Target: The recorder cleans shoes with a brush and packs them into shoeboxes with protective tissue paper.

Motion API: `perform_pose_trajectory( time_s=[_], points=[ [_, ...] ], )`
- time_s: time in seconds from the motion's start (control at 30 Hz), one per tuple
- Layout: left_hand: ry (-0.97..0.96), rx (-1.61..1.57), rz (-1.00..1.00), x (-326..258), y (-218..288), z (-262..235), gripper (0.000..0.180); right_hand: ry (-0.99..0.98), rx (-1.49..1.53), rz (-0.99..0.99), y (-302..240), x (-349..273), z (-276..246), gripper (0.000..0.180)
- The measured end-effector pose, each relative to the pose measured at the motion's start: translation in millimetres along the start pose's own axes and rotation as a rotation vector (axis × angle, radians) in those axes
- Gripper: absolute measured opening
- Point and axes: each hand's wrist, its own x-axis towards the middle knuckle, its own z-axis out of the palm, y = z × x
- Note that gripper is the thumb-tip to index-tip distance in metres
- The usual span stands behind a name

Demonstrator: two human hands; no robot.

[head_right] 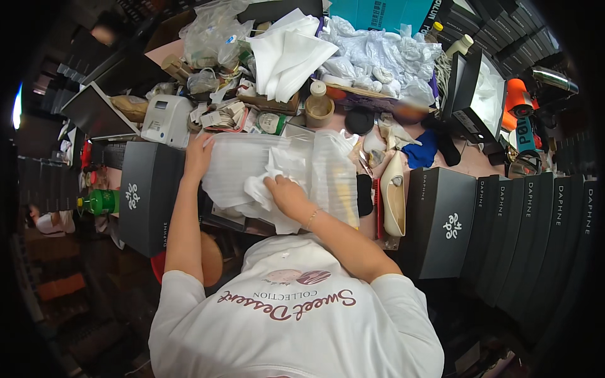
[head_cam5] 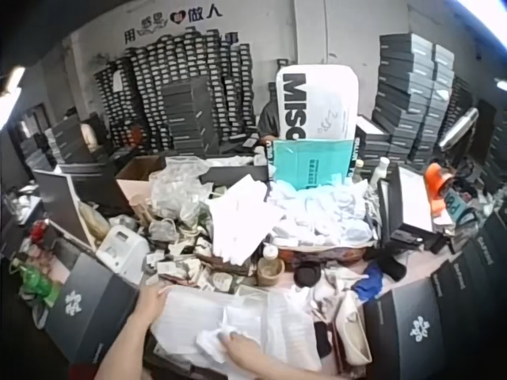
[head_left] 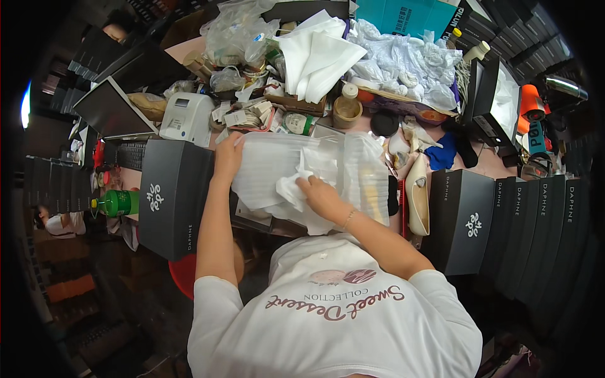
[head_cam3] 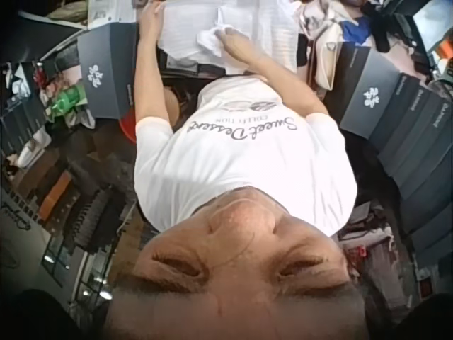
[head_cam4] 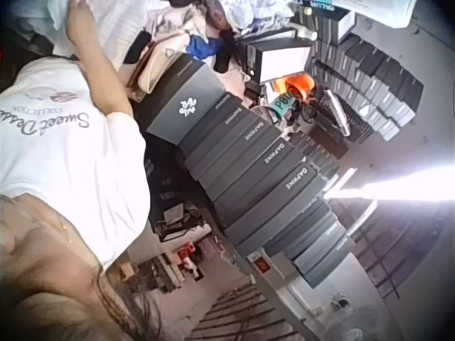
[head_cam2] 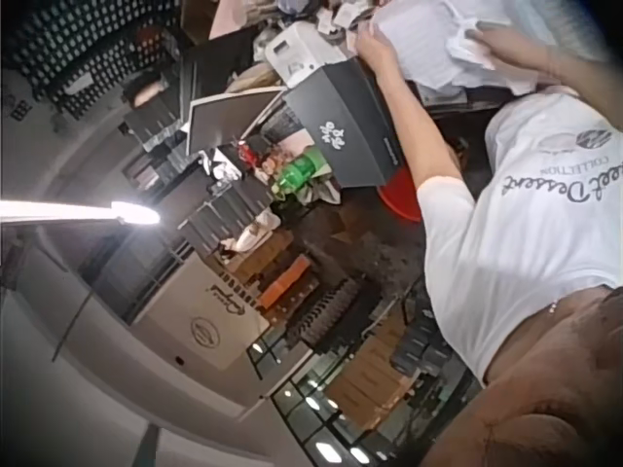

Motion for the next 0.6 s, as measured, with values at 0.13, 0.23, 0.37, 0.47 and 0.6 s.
perform_pose_trajectory(
  time_s=[0.13,0.23,0.37,0.47,0.6],
  points=[
    [0.098,0.275,0.033,-0.8,-25.9,15.3,0.032,-0.232,-0.398,-0.054,22.7,-12.1,61.9,0.043],
    [0.378,0.286,0.309,-31.6,73.9,4.0,0.045,-0.273,-0.352,0.102,-3.3,-9.5,15.2,0.048],
    [-0.199,-0.003,0.601,-134.8,151.4,16.8,0.049,0.051,-0.309,-0.094,10.1,-15.4,16.2,0.047],
    [-0.264,-0.119,0.402,-153.1,148.8,43.9,0.049,-0.075,-0.195,-0.030,1.1,-0.6,11.2,0.046],
    [-0.316,0.069,0.011,-128.5,103.5,46.3,0.057,-0.073,-0.167,-0.047,-4.2,31.2,19.0,0.049]
  ],
)
